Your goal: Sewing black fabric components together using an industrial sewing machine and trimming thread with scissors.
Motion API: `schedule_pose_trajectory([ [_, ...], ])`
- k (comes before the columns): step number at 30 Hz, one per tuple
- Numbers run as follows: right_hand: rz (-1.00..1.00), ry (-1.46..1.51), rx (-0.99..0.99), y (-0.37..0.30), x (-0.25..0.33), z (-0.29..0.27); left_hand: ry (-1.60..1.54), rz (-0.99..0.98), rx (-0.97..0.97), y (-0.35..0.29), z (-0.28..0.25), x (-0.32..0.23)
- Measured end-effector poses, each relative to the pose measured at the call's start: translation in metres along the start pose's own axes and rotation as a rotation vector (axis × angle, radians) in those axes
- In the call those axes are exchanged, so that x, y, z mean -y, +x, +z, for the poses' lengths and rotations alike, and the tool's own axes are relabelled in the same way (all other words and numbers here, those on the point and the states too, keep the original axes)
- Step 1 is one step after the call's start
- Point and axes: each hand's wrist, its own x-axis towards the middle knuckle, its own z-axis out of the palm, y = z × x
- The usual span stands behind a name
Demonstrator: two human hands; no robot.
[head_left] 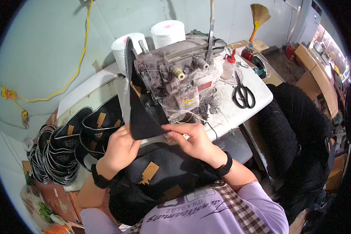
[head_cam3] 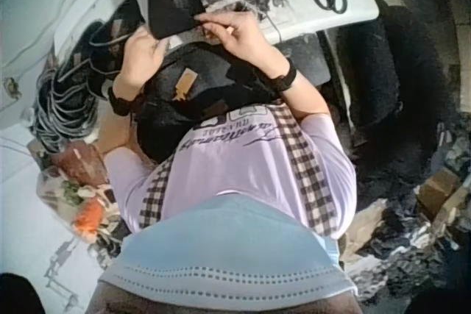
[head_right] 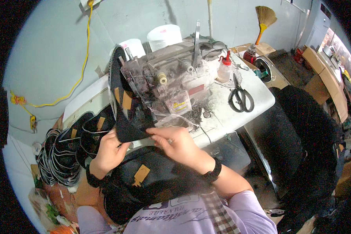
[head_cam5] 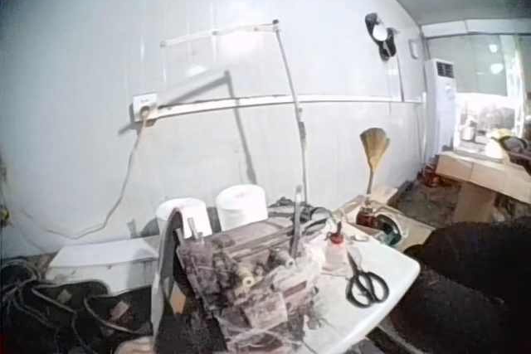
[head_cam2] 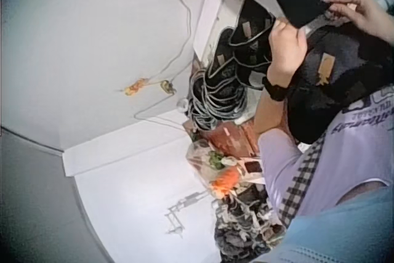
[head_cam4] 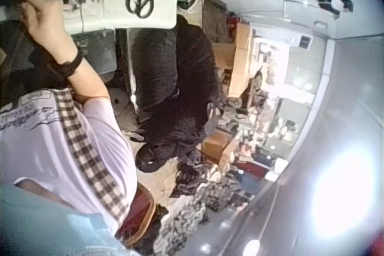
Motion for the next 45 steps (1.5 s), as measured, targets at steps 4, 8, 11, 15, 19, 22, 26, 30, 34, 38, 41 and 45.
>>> schedule_pose_trajectory([
  [4, -0.222, -0.244, -0.025, -0.003, 0.005, 0.007, -0.474, -0.195, -0.011, -0.007, -0.005, -0.004],
  [8, -0.241, -0.329, 0.017, -0.007, -0.005, 0.011, -0.885, -0.460, -0.007, -0.010, -0.014, -0.018],
  [11, -0.261, -0.401, -0.031, -0.006, -0.022, 0.015, -1.282, -0.492, -0.057, -0.009, -0.004, -0.012],
  [15, -0.429, -0.486, -0.116, 0.001, -0.031, 0.013, -1.800, -0.512, -0.131, -0.001, 0.004, 0.014],
  [19, -0.424, -0.470, -0.102, 0.002, -0.050, 0.011, -0.966, -0.459, -0.183, 0.009, 0.004, 0.051],
  [22, -0.475, -0.492, -0.091, 0.002, -0.049, 0.014, -0.719, -0.375, -0.547, 0.027, 0.003, 0.039],
  [26, -0.471, -0.508, -0.117, 0.007, -0.049, 0.017, -0.899, -0.568, -0.526, 0.044, -0.017, 0.049],
  [30, -0.433, -0.575, -0.070, 0.019, -0.041, 0.022, -0.876, -0.499, -0.496, 0.038, -0.050, 0.048],
  [34, -0.389, -0.641, -0.071, 0.027, -0.043, 0.023, -0.380, -0.727, -0.029, 0.015, -0.086, 0.021],
  [38, -0.394, -0.530, -0.101, 0.028, -0.044, 0.008, -0.110, -0.167, -0.116, -0.007, -0.055, -0.021],
  [41, -0.245, -0.201, -0.273, 0.013, -0.047, 0.014, -0.450, -0.276, -0.130, -0.011, -0.026, -0.038],
  [45, -0.144, -0.398, 0.095, -0.014, -0.035, 0.012, -0.287, -0.215, -0.198, 0.008, -0.003, -0.021],
])
